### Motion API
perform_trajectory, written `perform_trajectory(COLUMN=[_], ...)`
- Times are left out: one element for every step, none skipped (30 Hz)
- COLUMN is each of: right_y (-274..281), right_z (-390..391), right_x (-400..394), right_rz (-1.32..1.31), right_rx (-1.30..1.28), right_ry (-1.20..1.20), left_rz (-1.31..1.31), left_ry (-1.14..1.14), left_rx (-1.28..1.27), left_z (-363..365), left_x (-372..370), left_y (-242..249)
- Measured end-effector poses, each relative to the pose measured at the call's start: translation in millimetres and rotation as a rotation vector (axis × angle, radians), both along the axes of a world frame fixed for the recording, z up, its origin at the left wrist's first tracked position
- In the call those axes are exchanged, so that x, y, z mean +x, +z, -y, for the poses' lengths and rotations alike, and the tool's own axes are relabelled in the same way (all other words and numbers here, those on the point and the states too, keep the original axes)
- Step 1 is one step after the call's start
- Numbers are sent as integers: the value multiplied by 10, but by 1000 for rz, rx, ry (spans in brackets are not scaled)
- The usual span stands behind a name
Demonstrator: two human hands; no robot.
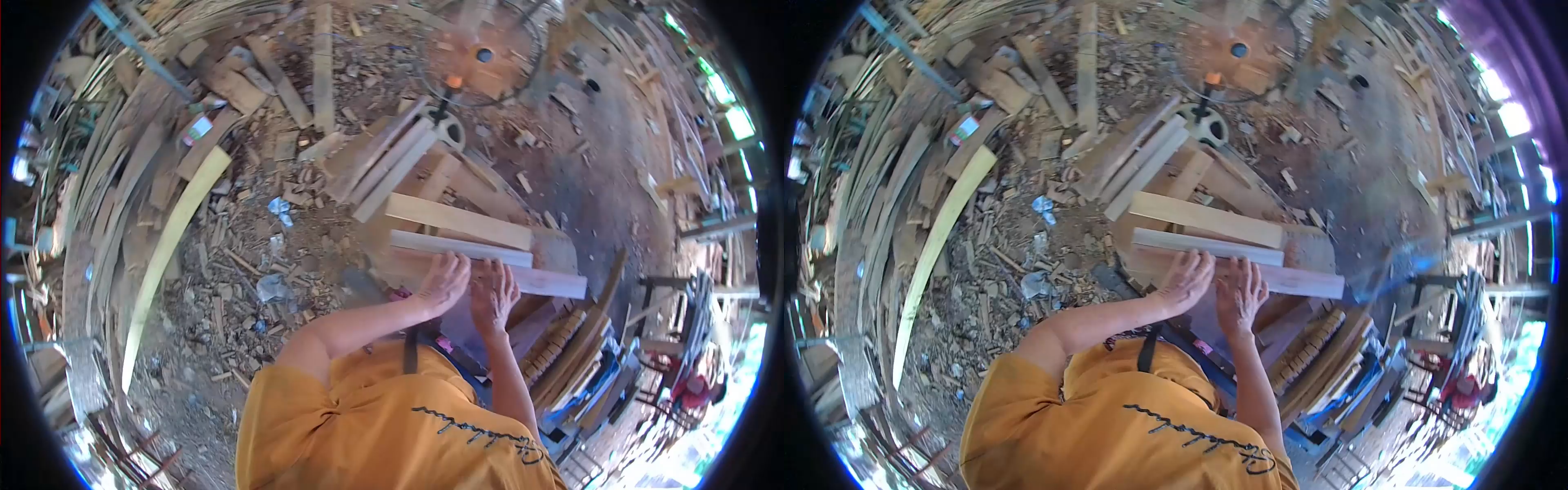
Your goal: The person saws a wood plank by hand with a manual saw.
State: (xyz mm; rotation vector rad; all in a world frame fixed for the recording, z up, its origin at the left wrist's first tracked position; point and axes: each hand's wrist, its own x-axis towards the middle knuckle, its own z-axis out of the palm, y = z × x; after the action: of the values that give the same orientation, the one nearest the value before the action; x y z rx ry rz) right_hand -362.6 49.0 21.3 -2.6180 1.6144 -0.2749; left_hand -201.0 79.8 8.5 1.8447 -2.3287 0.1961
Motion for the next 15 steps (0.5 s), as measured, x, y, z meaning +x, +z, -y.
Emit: perform_trajectory(right_y=[-22,-42,-54,-46,-36,-33,-26,-14,-24,-35,-44,-12,-24,-37,-46], right_z=[-12,2,16,13,1,9,5,-1,6,-2,-4,-4,2,3,7], right_x=[-8,-8,-8,-6,-11,-1,4,2,2,-11,-10,5,10,-3,-6], right_rz=[14,15,14,-2,5,-2,-10,-13,-3,-15,-28,-21,-15,-17,-18], right_rx=[4,-11,-27,-18,-19,-23,-25,-14,-18,-14,-11,9,6,0,-8], right_ry=[28,20,8,2,15,10,6,8,20,12,3,-1,10,11,9], left_rz=[-8,7,28,45,52,107,161,140,151,136,122,129,136,132,129], left_ry=[-22,1,-13,-29,-17,-4,9,13,25,23,21,32,44,53,61], left_rx=[10,8,12,19,18,4,-7,-49,-51,-52,-53,-57,-60,-53,-50], left_z=[4,22,38,42,28,30,17,0,0,-11,-14,-9,-1,6,21], left_x=[-21,-20,-34,-50,-77,-82,-84,-75,-72,-89,-102,-116,-131,-151,-163], left_y=[1,-6,-29,-35,-42,-35,-28,-24,-26,-27,-29,-34,-48,-66,-79])
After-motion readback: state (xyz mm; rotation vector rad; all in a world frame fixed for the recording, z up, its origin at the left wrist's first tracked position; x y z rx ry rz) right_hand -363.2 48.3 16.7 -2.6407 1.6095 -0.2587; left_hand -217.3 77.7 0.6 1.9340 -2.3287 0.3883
